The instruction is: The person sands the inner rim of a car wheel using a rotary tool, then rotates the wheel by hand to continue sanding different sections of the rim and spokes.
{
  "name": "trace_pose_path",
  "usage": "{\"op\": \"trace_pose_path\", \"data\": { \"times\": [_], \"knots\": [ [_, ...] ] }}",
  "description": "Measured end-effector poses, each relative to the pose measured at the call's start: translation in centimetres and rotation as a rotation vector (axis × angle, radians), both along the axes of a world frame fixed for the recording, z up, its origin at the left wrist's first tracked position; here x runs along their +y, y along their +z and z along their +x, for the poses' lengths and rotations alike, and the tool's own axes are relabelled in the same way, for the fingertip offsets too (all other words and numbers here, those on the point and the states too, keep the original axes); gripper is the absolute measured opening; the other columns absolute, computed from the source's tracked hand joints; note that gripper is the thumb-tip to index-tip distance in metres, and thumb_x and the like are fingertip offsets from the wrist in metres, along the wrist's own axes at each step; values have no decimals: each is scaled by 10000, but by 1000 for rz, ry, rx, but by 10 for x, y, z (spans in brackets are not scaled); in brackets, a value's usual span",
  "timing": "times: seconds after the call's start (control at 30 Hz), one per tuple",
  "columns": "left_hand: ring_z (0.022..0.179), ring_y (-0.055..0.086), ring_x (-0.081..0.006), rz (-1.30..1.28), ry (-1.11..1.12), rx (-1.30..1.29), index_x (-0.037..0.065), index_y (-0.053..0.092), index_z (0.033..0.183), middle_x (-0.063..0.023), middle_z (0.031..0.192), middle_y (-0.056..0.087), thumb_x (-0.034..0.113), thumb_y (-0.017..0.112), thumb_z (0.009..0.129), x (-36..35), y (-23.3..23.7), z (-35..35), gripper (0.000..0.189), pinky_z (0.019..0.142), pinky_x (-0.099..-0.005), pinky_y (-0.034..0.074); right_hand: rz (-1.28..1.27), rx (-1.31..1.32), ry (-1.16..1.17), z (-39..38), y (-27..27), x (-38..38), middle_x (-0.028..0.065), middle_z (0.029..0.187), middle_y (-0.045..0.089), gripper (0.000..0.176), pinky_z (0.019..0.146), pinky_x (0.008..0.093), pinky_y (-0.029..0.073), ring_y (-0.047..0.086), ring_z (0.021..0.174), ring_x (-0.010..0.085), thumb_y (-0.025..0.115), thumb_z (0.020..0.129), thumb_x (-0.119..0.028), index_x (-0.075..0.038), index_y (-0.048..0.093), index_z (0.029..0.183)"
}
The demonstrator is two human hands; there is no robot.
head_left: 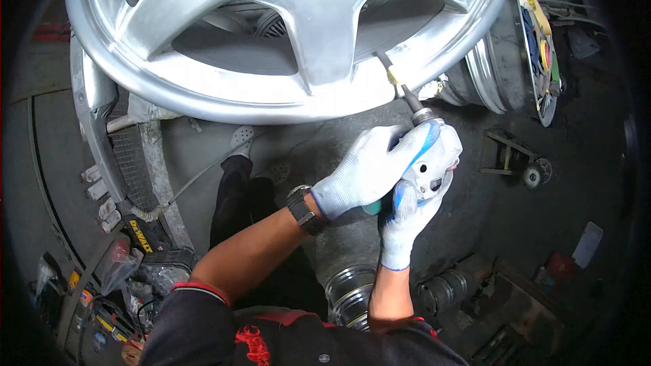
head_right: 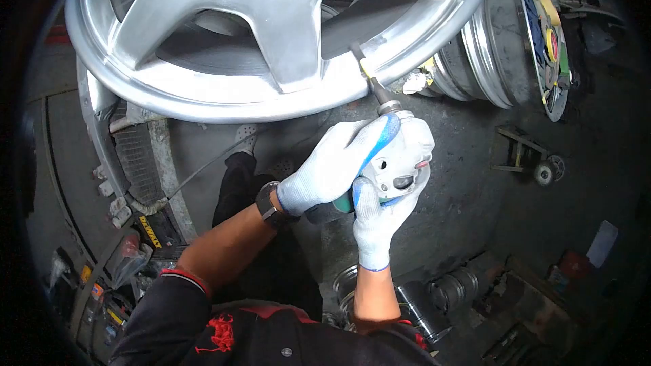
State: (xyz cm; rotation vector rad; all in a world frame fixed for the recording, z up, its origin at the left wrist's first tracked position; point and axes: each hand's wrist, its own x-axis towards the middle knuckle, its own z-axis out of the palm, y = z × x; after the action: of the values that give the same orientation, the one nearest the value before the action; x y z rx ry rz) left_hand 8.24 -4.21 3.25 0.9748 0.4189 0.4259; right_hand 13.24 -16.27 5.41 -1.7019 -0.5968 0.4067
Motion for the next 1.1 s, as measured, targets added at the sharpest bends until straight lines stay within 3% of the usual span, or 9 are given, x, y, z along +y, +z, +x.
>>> {"op": "trace_pose_path", "data": {
  "times": [0.3,0.43,0.6,0.7,0.8,0.9,0.93,0.97,1.1],
  "knots": [
    [862,588,-60,-92,-38,24,-60,636,1114,-66,930,696,312,481,1042,2,7,-6,410,788,-261,498,-6,-42,0,-3,5,4,189,1408,422,977,1102,407,350,445,1300,273,788,784,-319,41,222,1494],
    [837,615,-83,196,63,127,-58,634,1100,-115,898,704,285,493,1034,-5,14,-17,376,757,-293,512,-11,3,47,-5,4,-1,171,1429,422,1030,1114,404,335,436,1324,262,788,784,-426,32,214,1506],
    [711,647,-248,211,-12,171,-46,652,1048,-168,792,665,321,502,1020,7,21,13,397,681,-354,505,72,112,-43,15,13,10,173,1429,433,1024,1114,404,331,438,1321,266,782,796,-438,57,225,1499],
    [842,642,-263,184,-126,10,-8,545,1324,-172,1002,647,192,488,1013,25,18,39,374,771,-359,514,65,-55,-101,29,14,23,185,1421,434,1002,1108,406,336,446,1306,272,801,782,-360,66,233,1489],
    [966,624,-263,440,-21,-68,23,455,1425,-176,1128,607,148,474,1010,23,15,28,434,861,-357,506,3,-208,-112,30,12,21,203,1393,445,958,1095,408,347,461,1282,280,806,759,-281,70,262,1466],
    [1088,579,-272,248,-106,50,34,435,1449,-182,1203,575,157,481,1013,16,18,1,455,939,-359,478,-157,-212,-67,16,20,17,216,1341,462,919,1058,411,386,483,1246,282,797,701,-185,59,303,1436],
    [1164,539,-268,662,275,-208,43,414,1469,-188,1276,538,150,467,1026,-9,-19,6,460,996,-370,450,-193,-221,-30,13,19,12,212,1340,463,915,1055,408,390,486,1242,281,793,698,-165,59,303,1437],
    [1164,539,-268,661,277,-207,43,414,1469,-188,1276,538,150,467,1026,-11,-13,0,460,996,-370,450,-229,-230,8,11,19,10,208,1339,463,911,1051,404,395,489,1238,280,789,695,-145,58,302,1438],
    [1185,540,-297,-199,-74,-66,61,410,1478,-199,1319,526,156,468,1022,5,1,6,469,1019,-385,439,-143,-26,32,11,31,21,201,1342,461,904,1057,396,387,481,1241,275,786,701,-127,59,302,1441]
  ]
}}
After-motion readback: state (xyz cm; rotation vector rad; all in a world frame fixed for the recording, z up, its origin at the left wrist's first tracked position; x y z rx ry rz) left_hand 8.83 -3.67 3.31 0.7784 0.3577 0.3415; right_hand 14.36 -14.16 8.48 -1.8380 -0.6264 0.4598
